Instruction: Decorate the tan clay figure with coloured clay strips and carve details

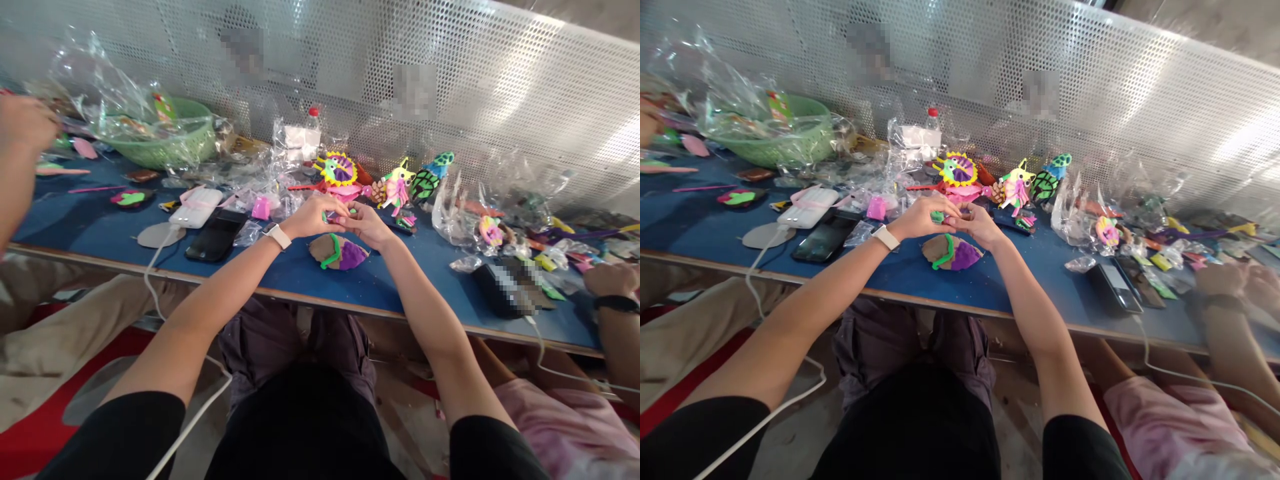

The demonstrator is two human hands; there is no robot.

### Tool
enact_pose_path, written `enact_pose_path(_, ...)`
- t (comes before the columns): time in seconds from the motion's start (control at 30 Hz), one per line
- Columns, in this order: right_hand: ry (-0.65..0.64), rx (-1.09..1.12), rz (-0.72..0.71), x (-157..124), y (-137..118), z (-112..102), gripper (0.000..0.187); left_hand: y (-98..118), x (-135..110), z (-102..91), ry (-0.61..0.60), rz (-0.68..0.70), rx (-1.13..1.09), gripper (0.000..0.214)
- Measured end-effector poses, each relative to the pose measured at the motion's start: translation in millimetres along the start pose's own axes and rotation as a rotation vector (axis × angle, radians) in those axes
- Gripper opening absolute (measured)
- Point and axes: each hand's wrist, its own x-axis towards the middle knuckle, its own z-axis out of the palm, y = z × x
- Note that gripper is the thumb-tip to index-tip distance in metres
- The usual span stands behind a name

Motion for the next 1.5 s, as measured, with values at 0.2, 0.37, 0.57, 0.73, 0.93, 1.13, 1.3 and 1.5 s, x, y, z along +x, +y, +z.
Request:
enact_pose_path(0.2, 0.007, 0.016, 0.051, -0.6, -1.9, -1.1, 0.068, -0.7, -0.4, -0.7, -0.006, -0.036, -0.003, 0.018)
enact_pose_path(0.37, -0.002, -0.004, 0.043, 0.0, 0.6, 0.7, 0.066, -2.6, -1.7, -3.6, -0.059, -0.029, -0.003, 0.017)
enact_pose_path(0.57, 0.005, 0.007, 0.068, 0.9, 4.6, 0.2, 0.070, -3.7, -2.1, -3.4, -0.056, -0.022, 0.000, 0.010)
enact_pose_path(0.73, -0.013, -0.008, 0.074, 1.1, 6.3, 0.5, 0.072, -5.5, -2.2, -3.5, -0.097, -0.027, -0.026, 0.016)
enact_pose_path(0.93, -0.031, -0.050, 0.064, 1.1, 2.7, 3.5, 0.068, -5.9, -3.5, -3.6, -0.076, -0.064, -0.023, 0.022)
enact_pose_path(1.13, -0.013, -0.243, 0.046, -1.1, 5.0, 9.5, 0.061, 0.4, -19.7, -17.7, -0.131, -0.096, -0.067, 0.031)
enact_pose_path(1.3, 0.031, -0.513, -0.099, -1.1, 15.4, 16.8, 0.046, -0.5, -30.6, -32.9, -0.049, -0.187, -0.017, 0.025)
enact_pose_path(1.5, -0.050, -0.750, -0.235, -6.5, 6.9, 31.4, 0.012, -16.5, -31.1, -33.8, -0.197, -0.277, -0.014, 0.019)
